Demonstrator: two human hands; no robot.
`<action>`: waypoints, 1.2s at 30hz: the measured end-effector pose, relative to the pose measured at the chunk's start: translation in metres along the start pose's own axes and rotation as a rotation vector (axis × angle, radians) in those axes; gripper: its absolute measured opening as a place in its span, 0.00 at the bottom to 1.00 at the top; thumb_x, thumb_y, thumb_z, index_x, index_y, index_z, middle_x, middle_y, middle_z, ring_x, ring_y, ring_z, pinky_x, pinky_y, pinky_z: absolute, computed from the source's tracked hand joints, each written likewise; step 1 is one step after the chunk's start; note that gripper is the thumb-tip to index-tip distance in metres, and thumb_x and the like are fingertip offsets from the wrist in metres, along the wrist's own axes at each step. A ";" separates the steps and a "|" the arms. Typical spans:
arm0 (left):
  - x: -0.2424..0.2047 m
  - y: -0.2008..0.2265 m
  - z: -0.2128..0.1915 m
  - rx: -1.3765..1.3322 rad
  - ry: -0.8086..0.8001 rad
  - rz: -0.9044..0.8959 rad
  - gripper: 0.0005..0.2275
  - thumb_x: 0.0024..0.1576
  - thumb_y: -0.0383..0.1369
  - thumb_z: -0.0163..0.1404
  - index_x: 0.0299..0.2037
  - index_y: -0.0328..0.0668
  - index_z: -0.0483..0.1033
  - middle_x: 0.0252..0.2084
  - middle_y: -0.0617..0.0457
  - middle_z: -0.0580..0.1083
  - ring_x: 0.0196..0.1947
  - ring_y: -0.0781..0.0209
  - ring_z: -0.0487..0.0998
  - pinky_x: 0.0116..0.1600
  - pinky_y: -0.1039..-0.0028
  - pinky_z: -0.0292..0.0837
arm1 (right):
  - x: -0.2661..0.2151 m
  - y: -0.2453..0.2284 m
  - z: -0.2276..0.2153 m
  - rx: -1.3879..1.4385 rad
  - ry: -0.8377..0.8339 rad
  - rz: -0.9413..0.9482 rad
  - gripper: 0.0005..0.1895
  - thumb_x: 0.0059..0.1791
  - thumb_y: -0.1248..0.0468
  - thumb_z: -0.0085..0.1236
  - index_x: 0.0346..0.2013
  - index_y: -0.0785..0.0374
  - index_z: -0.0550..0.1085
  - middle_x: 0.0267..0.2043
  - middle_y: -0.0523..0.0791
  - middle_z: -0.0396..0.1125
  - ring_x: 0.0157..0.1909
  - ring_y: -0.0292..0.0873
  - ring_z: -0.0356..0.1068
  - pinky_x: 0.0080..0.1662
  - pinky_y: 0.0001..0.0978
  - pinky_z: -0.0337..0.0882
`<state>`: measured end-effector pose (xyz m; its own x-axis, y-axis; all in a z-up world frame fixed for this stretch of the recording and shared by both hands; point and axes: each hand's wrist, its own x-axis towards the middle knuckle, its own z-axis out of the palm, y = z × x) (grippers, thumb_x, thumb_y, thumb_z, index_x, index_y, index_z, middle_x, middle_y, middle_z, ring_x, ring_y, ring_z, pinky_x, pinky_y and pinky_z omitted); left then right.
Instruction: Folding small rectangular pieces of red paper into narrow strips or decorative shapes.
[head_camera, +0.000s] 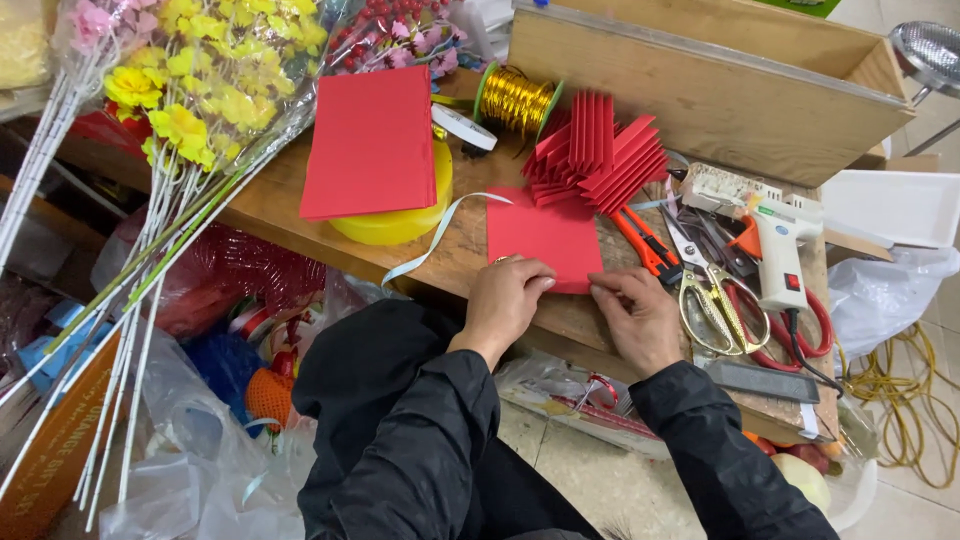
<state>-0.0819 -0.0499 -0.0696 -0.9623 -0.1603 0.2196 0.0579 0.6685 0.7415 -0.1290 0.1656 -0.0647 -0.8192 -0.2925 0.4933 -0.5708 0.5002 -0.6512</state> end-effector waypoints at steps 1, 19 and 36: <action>0.002 -0.001 0.001 -0.002 -0.002 -0.004 0.04 0.59 0.40 0.56 0.41 0.63 0.84 0.35 0.55 0.79 0.45 0.51 0.82 0.51 0.63 0.77 | 0.000 -0.007 -0.003 -0.001 -0.004 0.003 0.12 0.48 0.66 0.69 0.44 0.47 0.86 0.41 0.42 0.76 0.47 0.45 0.76 0.48 0.37 0.76; -0.031 0.000 0.006 0.429 0.223 0.384 0.05 0.62 0.34 0.53 0.39 0.49 0.82 0.40 0.56 0.73 0.51 0.55 0.73 0.58 0.67 0.66 | -0.025 -0.002 0.013 -0.383 -0.089 -0.418 0.18 0.54 0.58 0.58 0.59 0.45 0.79 0.60 0.38 0.73 0.65 0.47 0.69 0.70 0.50 0.61; -0.080 0.033 0.044 0.595 0.268 0.204 0.25 0.66 0.44 0.44 0.64 0.30 0.70 0.64 0.25 0.68 0.71 0.27 0.64 0.75 0.43 0.55 | -0.038 -0.024 0.001 -0.477 -0.151 -0.344 0.21 0.56 0.53 0.54 0.63 0.47 0.77 0.64 0.39 0.72 0.70 0.47 0.65 0.75 0.54 0.49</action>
<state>-0.0143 0.0169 -0.0912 -0.8441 -0.1118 0.5245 0.0014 0.9776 0.2107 -0.0843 0.1634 -0.0681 -0.6112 -0.5973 0.5193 -0.7445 0.6566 -0.1210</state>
